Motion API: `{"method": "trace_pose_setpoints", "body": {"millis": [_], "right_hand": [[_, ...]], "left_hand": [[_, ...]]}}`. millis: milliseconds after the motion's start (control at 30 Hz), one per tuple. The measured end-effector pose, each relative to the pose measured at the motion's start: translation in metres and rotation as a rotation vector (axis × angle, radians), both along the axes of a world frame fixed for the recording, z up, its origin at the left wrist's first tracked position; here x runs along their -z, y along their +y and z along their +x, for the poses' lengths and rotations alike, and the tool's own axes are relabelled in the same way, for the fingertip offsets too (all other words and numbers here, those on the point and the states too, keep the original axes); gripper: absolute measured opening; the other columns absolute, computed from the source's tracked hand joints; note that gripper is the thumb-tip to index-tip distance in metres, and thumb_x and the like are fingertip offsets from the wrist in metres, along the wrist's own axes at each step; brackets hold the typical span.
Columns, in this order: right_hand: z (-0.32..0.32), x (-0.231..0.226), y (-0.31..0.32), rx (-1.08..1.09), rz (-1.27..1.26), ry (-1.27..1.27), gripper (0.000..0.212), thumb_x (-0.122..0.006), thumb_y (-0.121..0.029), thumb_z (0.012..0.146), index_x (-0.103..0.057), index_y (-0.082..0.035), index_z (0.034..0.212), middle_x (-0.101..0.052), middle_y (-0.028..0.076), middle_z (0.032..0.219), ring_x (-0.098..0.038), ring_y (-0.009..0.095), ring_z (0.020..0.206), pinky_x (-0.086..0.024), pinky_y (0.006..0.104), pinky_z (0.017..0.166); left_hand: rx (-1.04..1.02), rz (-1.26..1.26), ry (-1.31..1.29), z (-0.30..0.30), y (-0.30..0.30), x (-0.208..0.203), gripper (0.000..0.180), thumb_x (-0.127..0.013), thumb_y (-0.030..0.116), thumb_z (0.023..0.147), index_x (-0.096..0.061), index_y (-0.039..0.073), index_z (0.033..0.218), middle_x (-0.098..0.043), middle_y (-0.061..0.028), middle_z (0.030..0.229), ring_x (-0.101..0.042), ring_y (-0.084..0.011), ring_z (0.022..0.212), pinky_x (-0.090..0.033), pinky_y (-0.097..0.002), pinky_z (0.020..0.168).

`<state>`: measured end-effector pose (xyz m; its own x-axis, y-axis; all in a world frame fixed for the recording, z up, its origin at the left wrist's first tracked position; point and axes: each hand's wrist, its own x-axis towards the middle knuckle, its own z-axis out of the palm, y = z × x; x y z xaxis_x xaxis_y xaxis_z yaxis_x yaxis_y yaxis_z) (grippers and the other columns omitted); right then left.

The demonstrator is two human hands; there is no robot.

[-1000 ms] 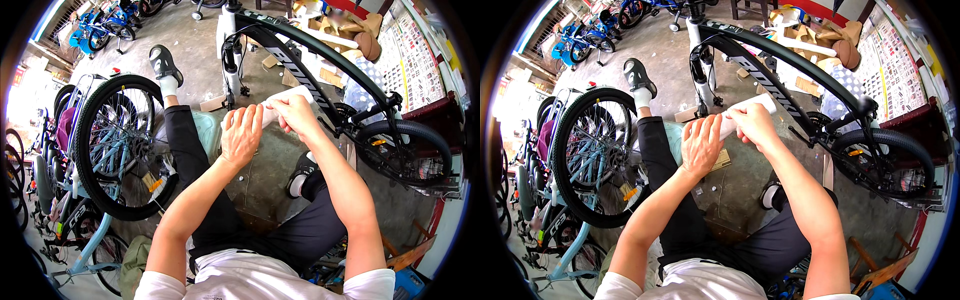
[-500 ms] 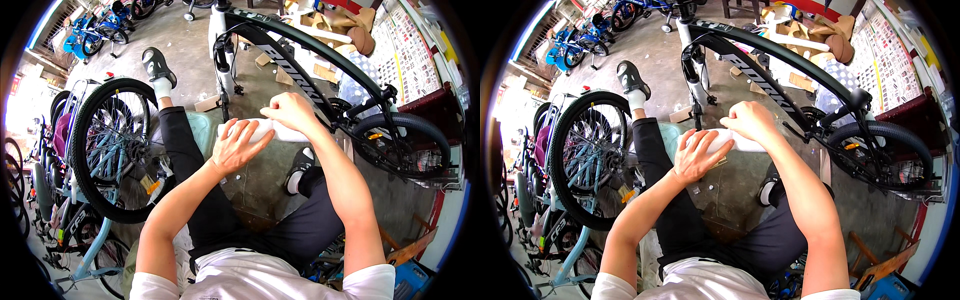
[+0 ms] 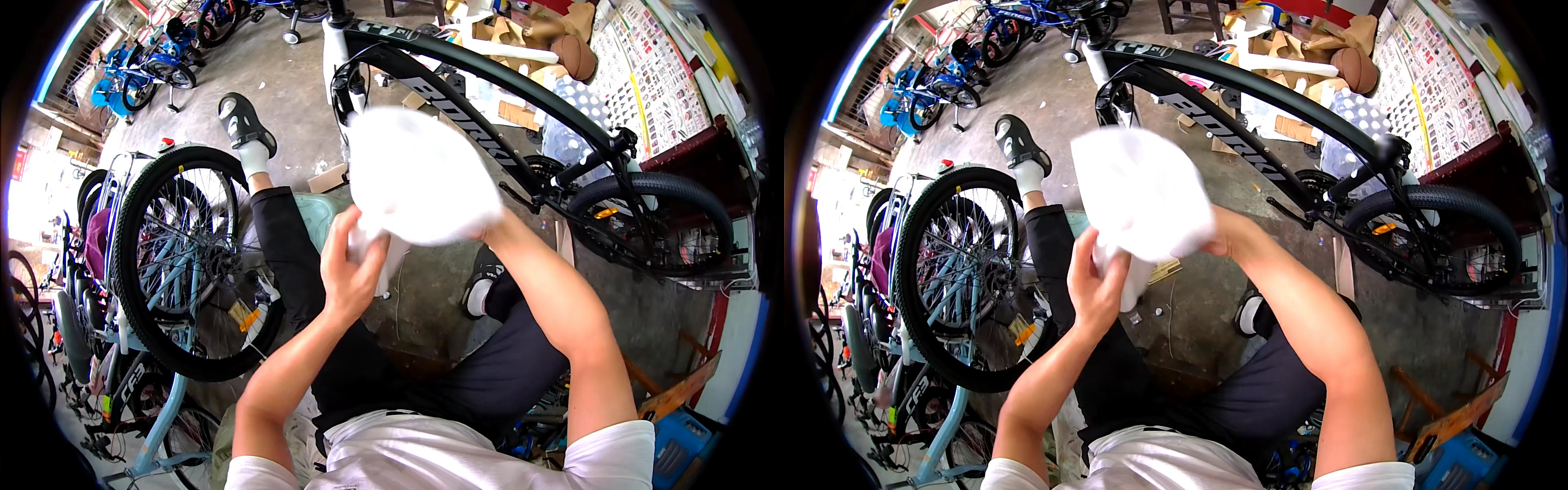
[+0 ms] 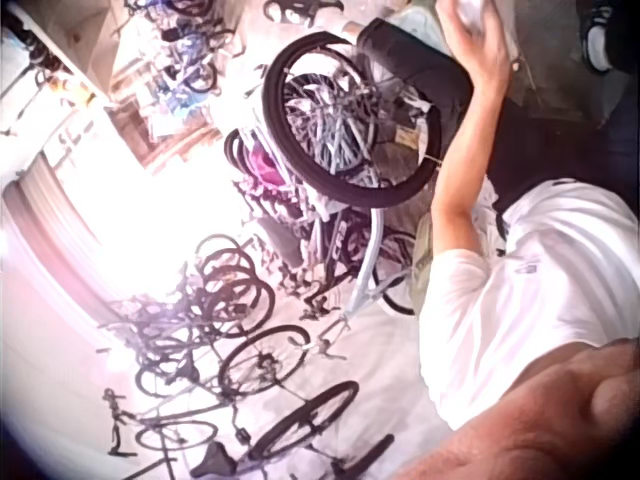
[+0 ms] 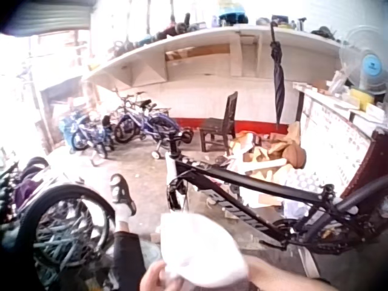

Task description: The person unwraps foam packaging from a bicycle frame and begins assembling components near the headset by hand and using a thin tool to clear or adjust parts.

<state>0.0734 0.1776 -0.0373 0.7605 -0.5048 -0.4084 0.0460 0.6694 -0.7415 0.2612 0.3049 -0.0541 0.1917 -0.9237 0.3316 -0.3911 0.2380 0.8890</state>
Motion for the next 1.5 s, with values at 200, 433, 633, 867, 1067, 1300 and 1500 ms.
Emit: {"method": "trace_pose_setpoints", "body": {"millis": [200,433,633,867,1067,1300,1500], "right_hand": [[0.027,0.022,0.015,0.251,-0.284,0.175,0.037,-0.052,-0.032,0.106,-0.064,-0.006,0.083,-0.058,0.001,0.071,-0.053,0.012,0.061,-0.043,0.0313,0.058],[0.02,0.029,0.01,0.329,-1.275,0.564,0.025,-0.062,-0.022,0.098,-0.072,-0.001,0.09,-0.07,0.017,0.08,-0.067,0.032,0.07,-0.051,0.0419,0.066],[0.02,0.021,0.008,0.233,-1.133,0.622,0.026,-0.062,-0.024,0.099,-0.074,-0.001,0.097,-0.071,0.017,0.081,-0.071,0.033,0.075,-0.052,0.0427,0.067],[0.029,0.04,0.018,0.291,-0.806,0.478,0.037,-0.067,-0.035,0.097,-0.071,0.0,0.111,-0.075,0.019,0.095,-0.073,0.03,0.086,-0.055,0.0408,0.078],[0.039,0.041,0.026,0.421,-0.722,0.306,0.029,-0.077,-0.023,0.086,-0.074,-0.006,0.109,-0.077,0.013,0.096,-0.075,0.027,0.09,-0.057,0.0389,0.081],[0.024,-0.018,0.022,-0.194,-1.206,0.731,0.034,-0.075,-0.033,0.083,-0.073,-0.003,0.099,-0.074,0.02,0.095,-0.073,0.037,0.091,-0.057,0.044,0.079],[-0.068,-0.107,-0.073,-0.735,-0.909,0.574,0.051,-0.078,-0.047,0.087,-0.075,-0.004,0.115,-0.077,0.006,0.097,-0.069,0.013,0.085,-0.055,0.032,0.076]], "left_hand": [[0.026,0.448,1.175,-0.012,-0.02,-0.008,0.043,-0.063,0.018,0.103,-0.051,0.007,0.143,-0.066,-0.0082,0.123,-0.067,-0.0194,0.11,-0.058,-0.0372,0.092],[0.043,0.51,1.268,0.003,-0.022,0.006,0.045,-0.063,0.014,0.102,-0.051,0.003,0.143,-0.067,-0.0084,0.124,-0.068,-0.0197,0.109,-0.059,-0.0377,0.092],[0.009,0.502,1.148,0.006,-0.029,0.016,0.041,-0.065,0.013,0.101,-0.055,0.004,0.14,-0.069,-0.0088,0.12,-0.069,-0.0171,0.105,-0.057,-0.0328,0.089],[-0.226,0.336,0.743,-0.014,-0.04,0.029,0.037,-0.069,0.01,0.099,-0.062,-0.001,0.134,-0.071,-0.0056,0.114,-0.064,-0.0095,0.099,-0.052,-0.0264,0.085],[-0.14,0.417,0.809,-0.022,-0.021,0.028,0.033,-0.069,0.011,0.1,-0.059,0.002,0.129,-0.072,-0.0049,0.1,-0.067,-0.0103,0.088,-0.053,-0.0242,0.076],[0.211,0.509,0.774,0.006,0.038,0.038,0.051,-0.058,0.021,0.106,-0.037,0.002,0.148,-0.063,-0.0139,0.124,-0.068,-0.0185,0.101,-0.054,-0.0356,0.09],[0.078,0.76,0.555,0.062,0.102,0.052,0.039,-0.06,0.021,0.106,-0.053,-0.002,0.137,-0.07,-0.0129,0.114,-0.069,-0.0184,0.1,-0.054,-0.032,0.089]]}}
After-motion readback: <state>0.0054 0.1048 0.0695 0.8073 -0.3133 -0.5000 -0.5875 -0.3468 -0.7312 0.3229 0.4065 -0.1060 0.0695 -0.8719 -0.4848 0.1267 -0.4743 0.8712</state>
